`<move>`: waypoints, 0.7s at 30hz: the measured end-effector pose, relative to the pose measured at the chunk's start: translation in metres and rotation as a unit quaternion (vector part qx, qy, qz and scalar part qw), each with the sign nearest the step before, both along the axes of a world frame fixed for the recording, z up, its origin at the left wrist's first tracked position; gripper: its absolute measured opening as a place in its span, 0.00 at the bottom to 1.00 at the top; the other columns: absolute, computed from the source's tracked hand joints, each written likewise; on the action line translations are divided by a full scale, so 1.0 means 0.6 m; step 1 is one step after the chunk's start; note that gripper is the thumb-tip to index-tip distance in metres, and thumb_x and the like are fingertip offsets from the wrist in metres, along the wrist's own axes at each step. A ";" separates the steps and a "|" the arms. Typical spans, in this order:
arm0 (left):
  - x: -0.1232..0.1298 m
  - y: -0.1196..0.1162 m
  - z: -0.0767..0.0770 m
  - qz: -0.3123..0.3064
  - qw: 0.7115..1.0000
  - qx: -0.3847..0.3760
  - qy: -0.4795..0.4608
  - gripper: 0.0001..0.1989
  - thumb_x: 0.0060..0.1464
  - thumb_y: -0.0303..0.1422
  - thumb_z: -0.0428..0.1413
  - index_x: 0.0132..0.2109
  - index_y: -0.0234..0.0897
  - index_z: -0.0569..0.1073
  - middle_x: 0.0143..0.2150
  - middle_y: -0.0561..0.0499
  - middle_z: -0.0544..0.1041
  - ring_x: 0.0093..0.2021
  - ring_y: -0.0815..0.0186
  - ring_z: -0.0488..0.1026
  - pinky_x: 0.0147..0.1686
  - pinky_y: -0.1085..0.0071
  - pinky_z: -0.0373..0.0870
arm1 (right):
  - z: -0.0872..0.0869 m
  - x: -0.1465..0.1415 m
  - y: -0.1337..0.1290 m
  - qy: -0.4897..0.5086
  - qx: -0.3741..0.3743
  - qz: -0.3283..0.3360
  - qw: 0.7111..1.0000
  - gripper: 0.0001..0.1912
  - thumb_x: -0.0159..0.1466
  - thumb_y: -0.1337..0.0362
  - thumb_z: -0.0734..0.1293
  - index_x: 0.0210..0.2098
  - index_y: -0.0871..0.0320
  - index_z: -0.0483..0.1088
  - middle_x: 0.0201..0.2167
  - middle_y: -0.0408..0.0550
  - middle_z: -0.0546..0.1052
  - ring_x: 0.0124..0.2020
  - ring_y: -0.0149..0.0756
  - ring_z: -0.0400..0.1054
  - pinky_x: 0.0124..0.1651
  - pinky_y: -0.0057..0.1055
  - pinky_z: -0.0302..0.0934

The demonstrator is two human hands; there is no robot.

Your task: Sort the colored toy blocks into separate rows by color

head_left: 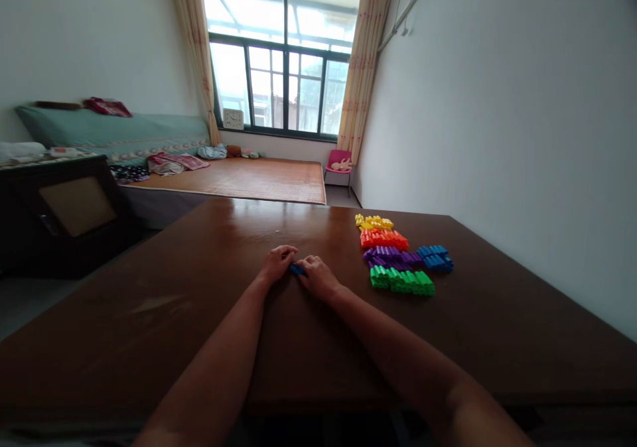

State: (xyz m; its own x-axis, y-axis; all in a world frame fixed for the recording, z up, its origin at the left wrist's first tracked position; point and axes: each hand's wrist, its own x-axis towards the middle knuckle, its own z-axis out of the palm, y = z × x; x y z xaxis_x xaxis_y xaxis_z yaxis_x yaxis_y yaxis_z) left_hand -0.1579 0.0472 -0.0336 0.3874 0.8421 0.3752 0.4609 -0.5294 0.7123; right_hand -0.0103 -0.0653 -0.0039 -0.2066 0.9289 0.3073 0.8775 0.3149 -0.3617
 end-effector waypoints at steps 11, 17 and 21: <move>-0.004 0.001 0.006 -0.008 0.996 0.020 0.089 0.16 0.53 0.40 0.50 0.41 0.39 0.78 0.41 0.49 0.80 0.40 0.60 0.75 0.43 0.66 0.70 | 0.061 0.428 -0.107 0.089 0.278 -0.317 0.903 0.18 0.56 0.64 0.61 0.46 0.59 0.69 0.42 0.54 0.74 0.44 0.44 0.66 0.51 0.44 0.59; -0.005 0.011 0.005 -0.006 0.995 0.019 0.100 0.18 0.53 0.44 0.49 0.41 0.39 0.78 0.42 0.49 0.80 0.43 0.58 0.76 0.44 0.66 0.69 | -0.047 0.637 -0.171 0.108 0.287 -0.447 0.840 0.15 0.53 0.63 0.63 0.40 0.60 0.70 0.37 0.53 0.73 0.35 0.40 0.65 0.46 0.42 0.63; -0.006 0.014 0.003 -0.013 0.994 0.024 0.106 0.20 0.53 0.46 0.48 0.42 0.39 0.78 0.42 0.49 0.80 0.43 0.59 0.76 0.44 0.66 0.69 | -0.077 0.652 -0.176 0.068 0.269 -0.418 0.865 0.15 0.53 0.65 0.63 0.40 0.59 0.71 0.39 0.53 0.72 0.36 0.39 0.66 0.47 0.40 0.63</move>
State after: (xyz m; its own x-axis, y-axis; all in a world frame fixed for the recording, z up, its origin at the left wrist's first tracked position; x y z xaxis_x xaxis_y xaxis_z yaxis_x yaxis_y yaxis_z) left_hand -0.1617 0.0555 -0.0319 0.4832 0.8136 0.3234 0.5833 -0.5747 0.5741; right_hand 0.3810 -0.1709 -0.0498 0.5411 0.4516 0.7094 0.8402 -0.2548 -0.4786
